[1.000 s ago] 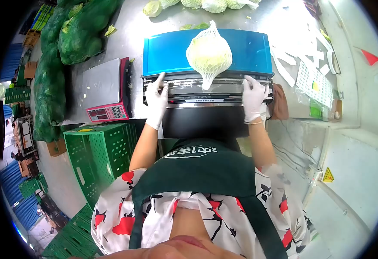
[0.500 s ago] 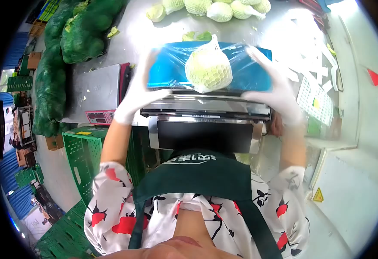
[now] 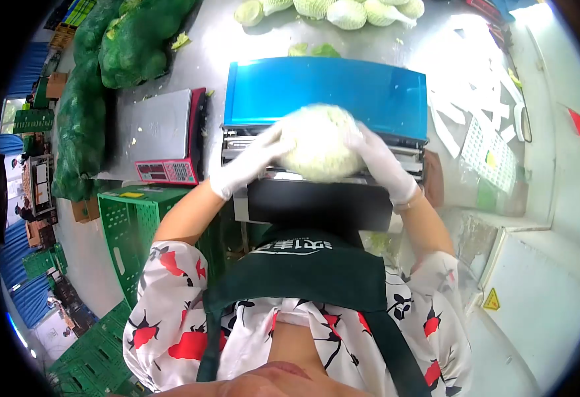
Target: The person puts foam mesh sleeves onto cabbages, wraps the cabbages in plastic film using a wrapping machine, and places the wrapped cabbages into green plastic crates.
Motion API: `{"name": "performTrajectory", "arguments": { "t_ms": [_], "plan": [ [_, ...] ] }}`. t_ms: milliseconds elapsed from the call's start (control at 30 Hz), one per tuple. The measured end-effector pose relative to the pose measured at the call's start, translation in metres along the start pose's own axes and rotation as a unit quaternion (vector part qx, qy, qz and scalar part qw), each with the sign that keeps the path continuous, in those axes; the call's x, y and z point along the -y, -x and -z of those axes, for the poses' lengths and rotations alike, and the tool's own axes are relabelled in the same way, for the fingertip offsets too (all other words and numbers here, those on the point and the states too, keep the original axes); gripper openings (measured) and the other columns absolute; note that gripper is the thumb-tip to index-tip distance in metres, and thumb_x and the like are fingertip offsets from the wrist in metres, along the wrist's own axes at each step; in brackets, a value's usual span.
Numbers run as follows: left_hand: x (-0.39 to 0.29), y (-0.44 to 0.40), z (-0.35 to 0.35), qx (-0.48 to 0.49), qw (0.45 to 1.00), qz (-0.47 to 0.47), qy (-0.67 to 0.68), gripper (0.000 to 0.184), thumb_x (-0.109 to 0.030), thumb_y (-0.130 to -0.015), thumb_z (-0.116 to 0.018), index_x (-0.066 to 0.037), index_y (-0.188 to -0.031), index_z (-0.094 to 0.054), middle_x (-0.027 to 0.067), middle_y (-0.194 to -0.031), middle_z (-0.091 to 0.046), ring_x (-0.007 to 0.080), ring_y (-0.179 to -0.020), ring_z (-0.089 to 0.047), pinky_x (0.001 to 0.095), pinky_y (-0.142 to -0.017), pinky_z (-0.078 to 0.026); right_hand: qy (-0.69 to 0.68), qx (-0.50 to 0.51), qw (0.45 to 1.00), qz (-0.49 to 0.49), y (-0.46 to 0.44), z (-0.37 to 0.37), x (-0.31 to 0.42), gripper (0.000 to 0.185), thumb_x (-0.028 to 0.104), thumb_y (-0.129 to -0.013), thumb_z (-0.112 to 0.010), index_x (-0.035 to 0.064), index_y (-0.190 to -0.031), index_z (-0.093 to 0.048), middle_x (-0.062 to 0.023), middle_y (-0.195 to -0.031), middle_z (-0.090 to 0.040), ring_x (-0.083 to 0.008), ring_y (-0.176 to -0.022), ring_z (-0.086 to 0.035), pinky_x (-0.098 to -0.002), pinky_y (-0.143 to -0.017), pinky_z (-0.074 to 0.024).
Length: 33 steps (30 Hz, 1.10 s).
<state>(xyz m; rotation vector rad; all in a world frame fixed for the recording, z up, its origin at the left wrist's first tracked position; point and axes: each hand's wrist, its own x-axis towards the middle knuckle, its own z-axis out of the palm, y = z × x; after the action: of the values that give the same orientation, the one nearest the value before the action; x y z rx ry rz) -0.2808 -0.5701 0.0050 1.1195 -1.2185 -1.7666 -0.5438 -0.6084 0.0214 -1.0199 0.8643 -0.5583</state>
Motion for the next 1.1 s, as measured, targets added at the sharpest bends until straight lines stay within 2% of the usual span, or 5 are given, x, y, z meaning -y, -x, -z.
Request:
{"name": "performTrajectory", "arguments": {
  "t_ms": [233,567,733,900,1100],
  "plan": [
    [0.059,0.104,-0.043,0.138,0.94,0.264,0.167,0.081,-0.048,-0.096,-0.063,-0.009,-0.157,-0.026,0.0151,-0.143,-0.049,0.0239,-0.121,-0.058,0.0355,-0.075,-0.063,-0.236,0.015,0.94,-0.247,0.105,-0.058,-0.051,0.064,0.04,-0.103,-0.053,-0.0034,-0.148,-0.04,-0.0112,-0.142,-0.053,-0.0191,-0.128,-0.053,-0.0341,-0.111,-0.0401],
    [0.107,0.12,-0.034,0.03,0.854,0.307,0.418,0.071,-0.046,-0.101,-0.055,0.0,-0.152,-0.035,0.0148,-0.134,-0.062,0.0246,-0.12,-0.061,0.0365,-0.105,-0.045,-0.145,0.082,0.931,-0.325,0.075,-0.014,-0.152,0.06,0.056,-0.103,-0.041,0.0101,-0.14,-0.053,-0.0037,-0.125,-0.065,-0.0155,-0.111,-0.062,-0.0288,-0.093,-0.0489],
    [0.117,0.169,-0.034,-0.049,0.877,0.032,-0.477,0.055,-0.008,-0.096,-0.063,-0.015,-0.149,-0.046,0.0182,-0.11,-0.071,0.0196,-0.094,-0.074,0.0335,-0.08,-0.059,0.444,-0.156,0.87,0.15,0.143,-0.018,-0.156,0.025,0.029,-0.102,-0.059,0.0071,-0.111,-0.069,-0.0045,-0.099,-0.072,-0.0184,-0.093,-0.068,-0.0331,-0.08,-0.0544],
    [0.084,0.171,-0.039,-0.231,0.965,0.105,-0.063,0.037,-0.013,-0.107,-0.047,-0.012,-0.143,-0.052,-0.0025,-0.066,-0.051,0.0043,-0.054,-0.048,0.022,-0.05,-0.045,-0.104,-0.337,0.925,-0.141,0.142,-0.035,-0.108,0.032,0.024,-0.101,-0.061,0.0065,-0.074,-0.058,0.0036,-0.057,-0.044,-0.0056,-0.048,-0.043,-0.0241,-0.048,-0.0347],
    [0.201,0.195,-0.026,-0.121,0.943,0.309,0.004,0.03,-0.031,-0.103,-0.057,-0.007,-0.111,-0.072,-0.0036,-0.064,-0.054,0.0055,-0.049,-0.046,0.0238,-0.045,-0.039,0.304,-0.241,0.898,-0.209,0.166,-0.018,-0.234,0.03,0.027,-0.099,-0.062,0.0021,-0.083,-0.069,-0.004,-0.069,-0.065,-0.0179,-0.063,-0.061,-0.0335,-0.06,-0.048]
  ]
}}
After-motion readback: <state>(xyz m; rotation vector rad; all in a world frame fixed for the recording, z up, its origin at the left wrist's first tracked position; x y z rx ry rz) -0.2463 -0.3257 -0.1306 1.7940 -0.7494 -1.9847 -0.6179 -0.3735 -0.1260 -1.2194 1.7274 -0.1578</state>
